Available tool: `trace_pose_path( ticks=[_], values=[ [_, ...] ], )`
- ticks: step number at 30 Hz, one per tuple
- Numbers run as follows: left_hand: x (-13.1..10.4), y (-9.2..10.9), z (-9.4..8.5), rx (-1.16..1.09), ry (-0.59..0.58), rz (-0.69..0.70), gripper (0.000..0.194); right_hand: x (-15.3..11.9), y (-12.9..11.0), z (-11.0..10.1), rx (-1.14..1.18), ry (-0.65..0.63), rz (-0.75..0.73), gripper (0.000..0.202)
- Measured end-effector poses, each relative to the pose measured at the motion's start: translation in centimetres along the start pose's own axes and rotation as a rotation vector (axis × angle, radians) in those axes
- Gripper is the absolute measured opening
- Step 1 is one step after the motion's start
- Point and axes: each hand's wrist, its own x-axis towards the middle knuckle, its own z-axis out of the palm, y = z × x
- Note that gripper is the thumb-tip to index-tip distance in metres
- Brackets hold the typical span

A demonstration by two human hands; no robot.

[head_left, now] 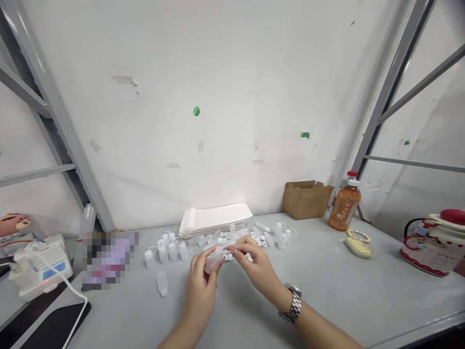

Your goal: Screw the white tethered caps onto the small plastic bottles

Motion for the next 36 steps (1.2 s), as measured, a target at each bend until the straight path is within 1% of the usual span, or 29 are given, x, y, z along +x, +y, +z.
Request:
trace_pose_path(
  ticks=[10, 20, 31, 34, 36],
  values=[
    [0.0, -0.07, 0.02, 0.002, -0.003, -0.006, 0.04, -0.27, 0.34, 0.36, -0.006, -0.049, -0.006, 0.023],
    [-0.02, -0.01, 0.0, 0.018, -0.027, -0.018, 0.044, -0.06, 0.54, 0.41, 0.021, -0.025, 0.053, 0.023],
    [0.02, -0.51, 0.05, 0.003, -0.046, -0.013, 0.039, -0.32, 0.25, 0.47, 0.013, -0.036, 0.019, 0.022],
    [0.02, -0.46, 0.09, -0.007, -0.063, -0.025, 0.038, -0.15, 0.47, 0.4, 0.036, -0.046, 0.015, 0.022],
    [-0.05, -0.29, 0.1, -0.009, -0.065, -0.009, 0.037, 0.07, 0.65, 0.33, 0.079, -0.035, 0.039, 0.02]
  ],
)
